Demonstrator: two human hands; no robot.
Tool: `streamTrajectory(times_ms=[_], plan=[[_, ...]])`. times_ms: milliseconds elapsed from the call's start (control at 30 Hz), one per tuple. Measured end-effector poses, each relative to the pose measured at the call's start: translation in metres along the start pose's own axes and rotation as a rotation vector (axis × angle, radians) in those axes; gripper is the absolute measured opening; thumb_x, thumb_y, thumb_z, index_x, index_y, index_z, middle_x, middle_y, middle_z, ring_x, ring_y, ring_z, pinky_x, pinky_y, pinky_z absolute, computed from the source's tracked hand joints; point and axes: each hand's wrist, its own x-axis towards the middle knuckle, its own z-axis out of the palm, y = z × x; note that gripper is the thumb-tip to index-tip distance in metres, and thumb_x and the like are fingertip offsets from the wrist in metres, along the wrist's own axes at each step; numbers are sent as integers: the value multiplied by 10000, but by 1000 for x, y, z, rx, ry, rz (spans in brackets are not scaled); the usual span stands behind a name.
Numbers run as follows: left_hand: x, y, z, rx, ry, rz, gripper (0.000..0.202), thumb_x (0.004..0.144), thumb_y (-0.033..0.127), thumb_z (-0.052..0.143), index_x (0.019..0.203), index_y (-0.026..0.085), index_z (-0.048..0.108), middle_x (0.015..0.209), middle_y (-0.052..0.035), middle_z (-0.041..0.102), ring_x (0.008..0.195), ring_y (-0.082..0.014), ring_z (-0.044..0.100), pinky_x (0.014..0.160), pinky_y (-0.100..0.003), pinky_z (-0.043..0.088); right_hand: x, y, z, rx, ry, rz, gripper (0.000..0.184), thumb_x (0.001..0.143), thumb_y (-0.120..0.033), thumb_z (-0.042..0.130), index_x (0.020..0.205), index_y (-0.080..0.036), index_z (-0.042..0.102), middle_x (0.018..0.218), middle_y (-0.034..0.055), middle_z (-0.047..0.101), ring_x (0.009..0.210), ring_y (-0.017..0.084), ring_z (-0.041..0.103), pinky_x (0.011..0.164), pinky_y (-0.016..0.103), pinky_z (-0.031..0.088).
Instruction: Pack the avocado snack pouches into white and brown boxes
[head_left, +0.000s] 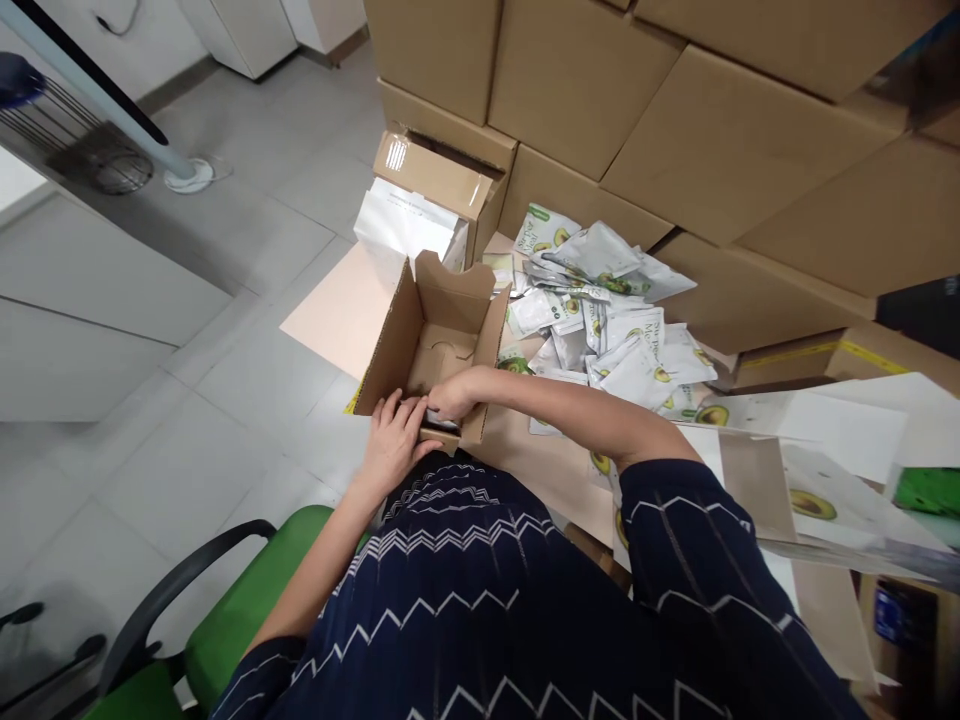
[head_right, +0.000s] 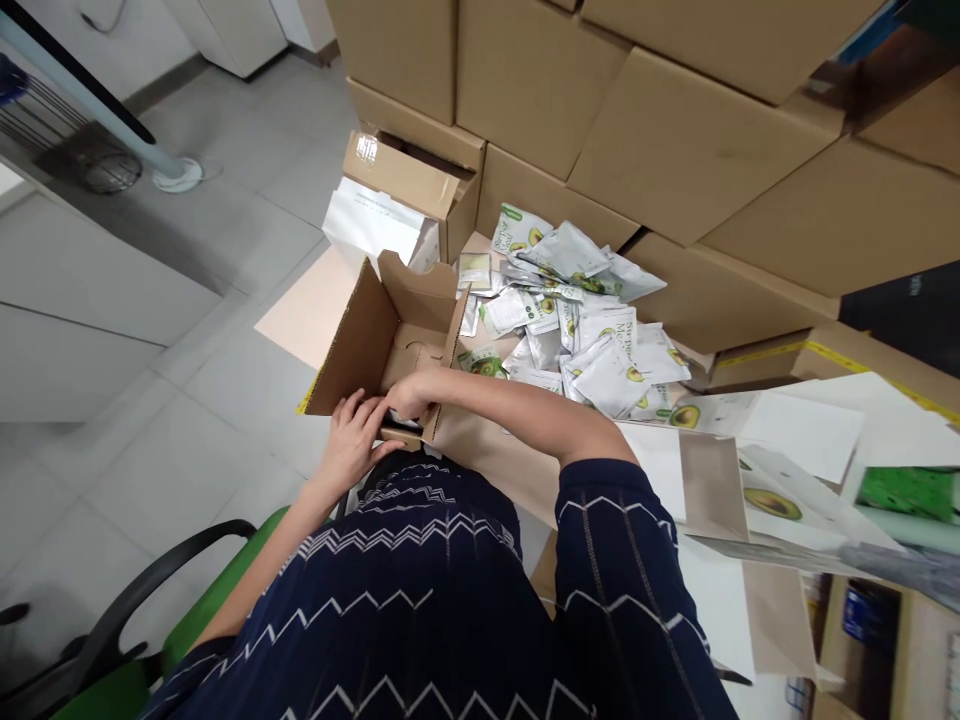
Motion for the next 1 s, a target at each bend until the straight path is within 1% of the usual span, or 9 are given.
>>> streamTrajectory(times_ms=[133,200,267,400,467,567,633,800,1000], plan=[[2,-4,2,-17,32,40,480,903,579,557,1170,192,656,1064,-133,673,1195,-343,533,1130,-586,297,-45,9,-13,309,67,-214,230,880,-225,587,1019,-112,731,925,66,749,819,145,645,734,234,461],[2,-5,3,-32,46,54,403,919,548,555,1098,204,664,1061,-120,677,1156,-320,553,1126,-584,288,-76,23,-16,638,309,-334,286,907,-314,594,1114,-146,697,948,56,747,833,125,659,770,232,489],[1,-5,3,-37,51,65,332,932,500,563,1048,204,657,1045,-105,692,1134,-303,567,1124,-578,275,-103,47,-15,926,694,-369,352,918,-447,585,1133,-180,666,882,33,731,762,113,663,721,234,514],[1,-6,5,-11,57,87,252,936,435,585,983,193,639,951,-76,709,1071,-288,594,1115,-566,262,-119,120,-1,1146,1501,-32,366,885,-551,600,1042,-222,629,719,-34,632,599,94,607,562,189,477],[1,-7,7,-3,66,90,233,930,423,598,962,196,636,924,-68,709,1048,-283,601,1109,-557,261,-105,154,11,1071,1626,325,323,940,-493,519,1054,-208,618,749,-20,629,586,92,589,539,181,453],[2,-8,9,8,78,95,191,925,391,612,946,203,634,910,-61,710,1029,-277,606,1096,-542,267,-68,182,29,677,1302,743,289,986,-315,422,1080,-149,640,871,61,675,683,123,603,607,214,458],[3,-8,9,18,81,92,164,921,367,617,948,206,632,920,-61,712,1025,-274,607,1088,-533,273,-41,184,37,451,1072,780,238,935,-213,511,1081,-112,669,958,139,692,819,176,616,696,258,461],[2,-4,4,23,57,75,141,921,349,619,936,210,624,908,-50,705,986,-259,613,1065,-505,296,15,174,45,65,796,763,324,882,-53,461,1115,-38,686,1013,277,644,1010,289,601,765,328,425],[-4,3,2,53,64,19,216,923,420,615,889,207,618,824,-36,674,913,-249,603,1045,-501,309,29,188,51,46,803,784,322,932,-44,387,1083,-65,671,1000,179,616,905,187,560,732,277,372]])
